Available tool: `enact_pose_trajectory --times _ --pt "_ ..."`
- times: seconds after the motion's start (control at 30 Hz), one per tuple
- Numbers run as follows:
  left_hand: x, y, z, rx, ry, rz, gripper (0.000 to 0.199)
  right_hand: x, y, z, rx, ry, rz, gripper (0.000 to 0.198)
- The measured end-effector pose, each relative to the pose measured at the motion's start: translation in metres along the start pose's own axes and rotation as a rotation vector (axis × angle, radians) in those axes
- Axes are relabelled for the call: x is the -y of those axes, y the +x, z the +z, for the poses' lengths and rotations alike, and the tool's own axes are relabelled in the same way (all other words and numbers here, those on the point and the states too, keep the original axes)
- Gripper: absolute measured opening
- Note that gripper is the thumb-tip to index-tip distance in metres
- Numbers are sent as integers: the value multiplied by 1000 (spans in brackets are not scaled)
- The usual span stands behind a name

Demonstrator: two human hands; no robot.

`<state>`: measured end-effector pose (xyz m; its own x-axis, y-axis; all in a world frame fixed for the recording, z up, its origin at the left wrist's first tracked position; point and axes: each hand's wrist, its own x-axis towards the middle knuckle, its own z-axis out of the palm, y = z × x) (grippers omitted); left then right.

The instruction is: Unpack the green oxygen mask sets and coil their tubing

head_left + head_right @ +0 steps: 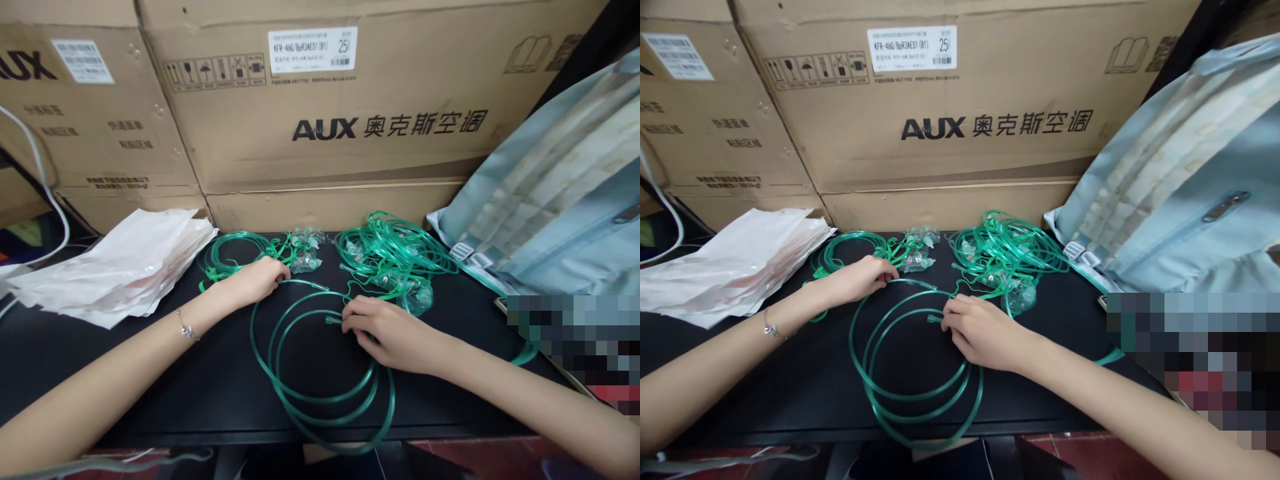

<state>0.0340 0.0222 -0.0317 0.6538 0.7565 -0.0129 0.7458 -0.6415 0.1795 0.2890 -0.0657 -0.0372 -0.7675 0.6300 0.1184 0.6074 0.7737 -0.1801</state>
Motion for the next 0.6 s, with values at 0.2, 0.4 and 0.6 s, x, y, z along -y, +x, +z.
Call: enact_pose_trajectory --times 0.2,0.4,0.6 --pt "-9 3 4 -12 2 45 29 -5 26 3 -21 32 -35 35" --pt "-12 5 3 -15 -12 57 27 -11 53 10 -4 67 -315 38" --pt "-14 3 2 -23 -9 15 27 17 49 13 -152 13 71 23"
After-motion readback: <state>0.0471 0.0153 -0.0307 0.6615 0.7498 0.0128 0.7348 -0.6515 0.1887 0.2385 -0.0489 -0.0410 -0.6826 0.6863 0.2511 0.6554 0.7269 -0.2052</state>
